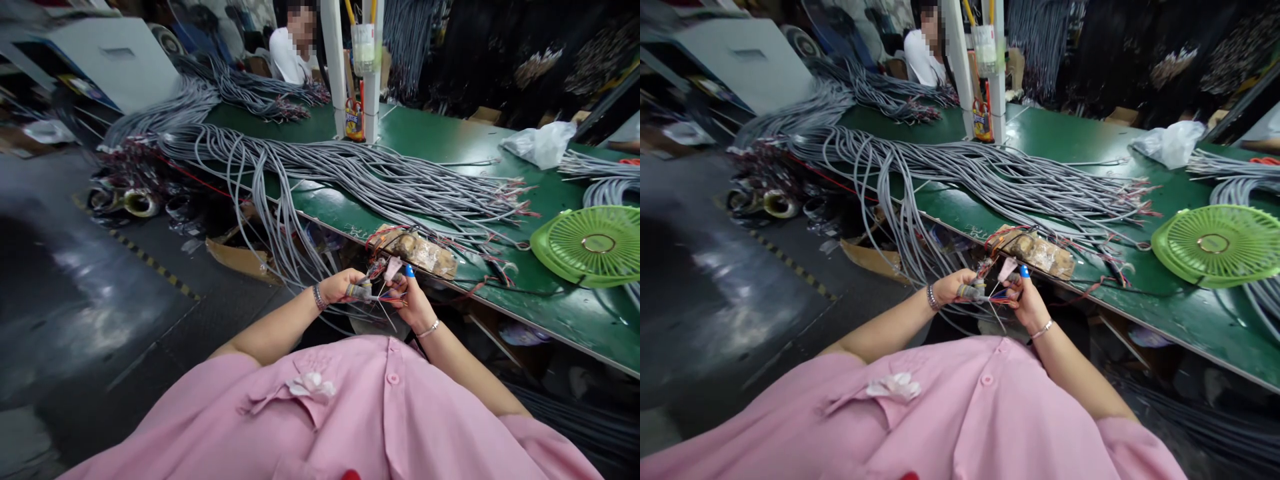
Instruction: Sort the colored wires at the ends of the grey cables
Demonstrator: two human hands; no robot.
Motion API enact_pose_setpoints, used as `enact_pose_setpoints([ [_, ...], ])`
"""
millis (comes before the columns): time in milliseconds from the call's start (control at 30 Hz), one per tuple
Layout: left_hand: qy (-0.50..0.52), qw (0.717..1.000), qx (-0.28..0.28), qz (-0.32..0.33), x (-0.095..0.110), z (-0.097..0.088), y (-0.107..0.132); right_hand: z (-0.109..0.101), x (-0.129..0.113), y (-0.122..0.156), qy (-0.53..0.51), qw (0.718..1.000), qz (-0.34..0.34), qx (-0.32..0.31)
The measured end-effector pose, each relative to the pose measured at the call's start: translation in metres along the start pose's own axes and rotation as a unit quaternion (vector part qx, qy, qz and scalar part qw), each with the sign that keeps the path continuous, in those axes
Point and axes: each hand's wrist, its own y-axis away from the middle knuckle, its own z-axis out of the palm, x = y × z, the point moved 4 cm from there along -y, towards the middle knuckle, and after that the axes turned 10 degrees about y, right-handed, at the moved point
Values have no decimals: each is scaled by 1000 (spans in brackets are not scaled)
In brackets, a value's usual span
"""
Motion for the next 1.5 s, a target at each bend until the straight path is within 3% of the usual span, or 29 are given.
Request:
enact_pose_setpoints([
  [200,-39,998,-45,-3,1,16,25,-6,3,7,-5,1000,12,-14],
  [367,-1,997,33,77,7,5,36,5,-9,9,14,999,-13,-33],
  [500,27,992,64,104,8,-2,32,18,-21,4,47,997,-27,-61],
  [867,43,994,50,87,-6,-13,2,12,-21,-2,136,969,-186,91],
  [1067,37,996,56,59,-19,-18,-3,26,-18,-6,58,996,-65,17],
  [1300,27,997,54,44,-26,-17,-3,25,-19,-10,11,996,-84,24],
  [1500,12,998,50,46,-25,-16,1,24,-15,-9,5,998,-63,1],
])
